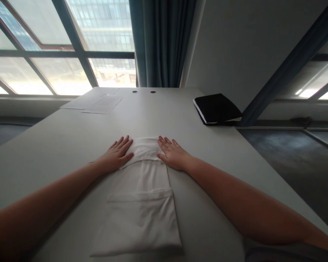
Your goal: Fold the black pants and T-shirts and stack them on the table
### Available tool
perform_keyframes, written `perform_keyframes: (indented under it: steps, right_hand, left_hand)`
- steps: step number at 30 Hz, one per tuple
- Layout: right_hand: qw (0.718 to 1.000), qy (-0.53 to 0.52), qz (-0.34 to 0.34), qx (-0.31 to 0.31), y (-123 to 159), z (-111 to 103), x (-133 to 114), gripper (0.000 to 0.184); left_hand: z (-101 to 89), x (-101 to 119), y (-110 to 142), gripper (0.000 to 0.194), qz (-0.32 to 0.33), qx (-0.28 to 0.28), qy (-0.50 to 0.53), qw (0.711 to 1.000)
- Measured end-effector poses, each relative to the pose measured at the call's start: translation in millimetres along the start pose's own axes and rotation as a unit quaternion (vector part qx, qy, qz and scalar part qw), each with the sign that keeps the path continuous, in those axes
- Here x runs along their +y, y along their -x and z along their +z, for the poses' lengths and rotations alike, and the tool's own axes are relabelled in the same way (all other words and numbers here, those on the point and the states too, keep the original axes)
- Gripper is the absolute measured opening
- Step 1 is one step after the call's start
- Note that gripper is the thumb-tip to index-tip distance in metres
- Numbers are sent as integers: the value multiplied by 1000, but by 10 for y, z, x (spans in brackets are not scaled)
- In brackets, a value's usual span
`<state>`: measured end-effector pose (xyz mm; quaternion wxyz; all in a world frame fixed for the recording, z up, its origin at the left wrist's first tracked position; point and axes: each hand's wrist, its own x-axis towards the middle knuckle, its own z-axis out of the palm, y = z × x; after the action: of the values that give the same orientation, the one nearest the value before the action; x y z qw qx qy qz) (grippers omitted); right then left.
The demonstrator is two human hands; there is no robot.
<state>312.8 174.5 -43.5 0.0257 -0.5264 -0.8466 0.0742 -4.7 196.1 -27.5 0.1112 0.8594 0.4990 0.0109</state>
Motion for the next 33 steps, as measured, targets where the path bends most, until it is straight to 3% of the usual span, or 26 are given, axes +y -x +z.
perform_keyframes:
  steps: [4,10,13,15,17,20,22,26,33]
  right_hand:
    - [1000,10,-16,16,72,-40,-22,72]
    - [974,-45,-182,124,585,-275,-112,50]
    - [942,-86,-288,149,1001,-382,-360,41]
    - [922,-115,-351,115,1243,-397,-583,46]
    - [912,-124,-381,85,1403,-362,-792,41]
    - [921,-85,-369,86,1477,-272,-981,23]
    - [929,-47,-352,104,1462,-237,-1016,21]
    - [938,-10,-321,134,1428,-232,-1007,28]
    - [933,-99,-306,164,1418,-197,-958,26]
  left_hand:
    - [33,23,193,79,25,5,-19,1000]
    - [-67,-131,671,61,126,28,29,991]
    - [-221,24,1021,57,238,33,49,969]
    - [-280,209,1235,60,306,0,76,949]
    - [-283,385,1388,59,329,-36,94,939]
    - [-234,543,1492,61,313,-68,93,943]
    - [-218,591,1521,68,301,-64,75,949]
    - [-213,698,1612,70,299,-6,23,954]
    - [-53,793,1743,43,317,98,-28,943]
